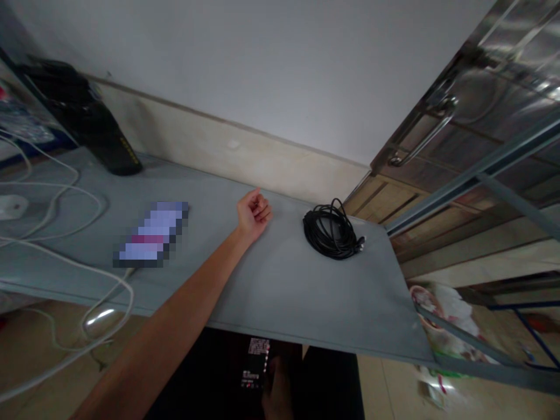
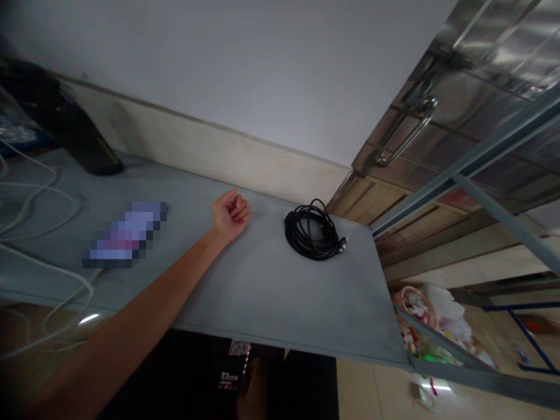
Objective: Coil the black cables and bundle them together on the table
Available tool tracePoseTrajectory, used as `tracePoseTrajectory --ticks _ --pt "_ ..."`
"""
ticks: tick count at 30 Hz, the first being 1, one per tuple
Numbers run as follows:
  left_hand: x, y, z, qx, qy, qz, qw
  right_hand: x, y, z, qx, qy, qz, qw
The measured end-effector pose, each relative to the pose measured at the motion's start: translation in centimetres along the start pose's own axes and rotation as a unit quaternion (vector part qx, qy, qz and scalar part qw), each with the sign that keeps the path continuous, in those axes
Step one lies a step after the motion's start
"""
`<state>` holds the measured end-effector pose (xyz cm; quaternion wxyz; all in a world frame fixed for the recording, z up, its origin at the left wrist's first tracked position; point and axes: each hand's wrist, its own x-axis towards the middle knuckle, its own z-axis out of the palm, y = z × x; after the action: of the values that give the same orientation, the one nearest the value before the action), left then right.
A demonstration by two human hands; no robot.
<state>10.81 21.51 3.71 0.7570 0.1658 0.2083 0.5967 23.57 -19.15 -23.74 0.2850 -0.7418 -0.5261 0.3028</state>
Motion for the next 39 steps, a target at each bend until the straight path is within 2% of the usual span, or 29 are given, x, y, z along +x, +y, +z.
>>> tracePoseTrajectory --ticks 5,13,17,21,30,39 --pt "0.0 0.0 0.0 -0.008 0.001 -0.005 1.0 0.1 -0.1 0.4 0.03 -0.001 0.046 0.999" --pt "0.0 0.0 0.1 0.015 -0.009 0.003 1.0 -1.3 2.5 2.3 0.011 0.017 0.016 1.0" --pt "-0.1 0.0 0.1 0.017 -0.004 -0.002 1.0 -2.1 3.3 3.2 -0.008 0.015 0.031 0.999" --pt "0.0 0.0 0.1 0.016 -0.003 -0.002 1.0 -1.8 2.1 2.4 -0.026 0.004 0.03 0.999" --pt "0.1 -0.2 0.0 0.042 -0.009 0.006 0.999 -2.1 -0.8 0.1 -0.083 -0.066 0.021 0.994" --pt "0.2 -0.2 -0.1 0.055 -0.022 0.013 0.998 -2.1 -2.0 -0.5 -0.127 -0.044 -0.015 0.991"
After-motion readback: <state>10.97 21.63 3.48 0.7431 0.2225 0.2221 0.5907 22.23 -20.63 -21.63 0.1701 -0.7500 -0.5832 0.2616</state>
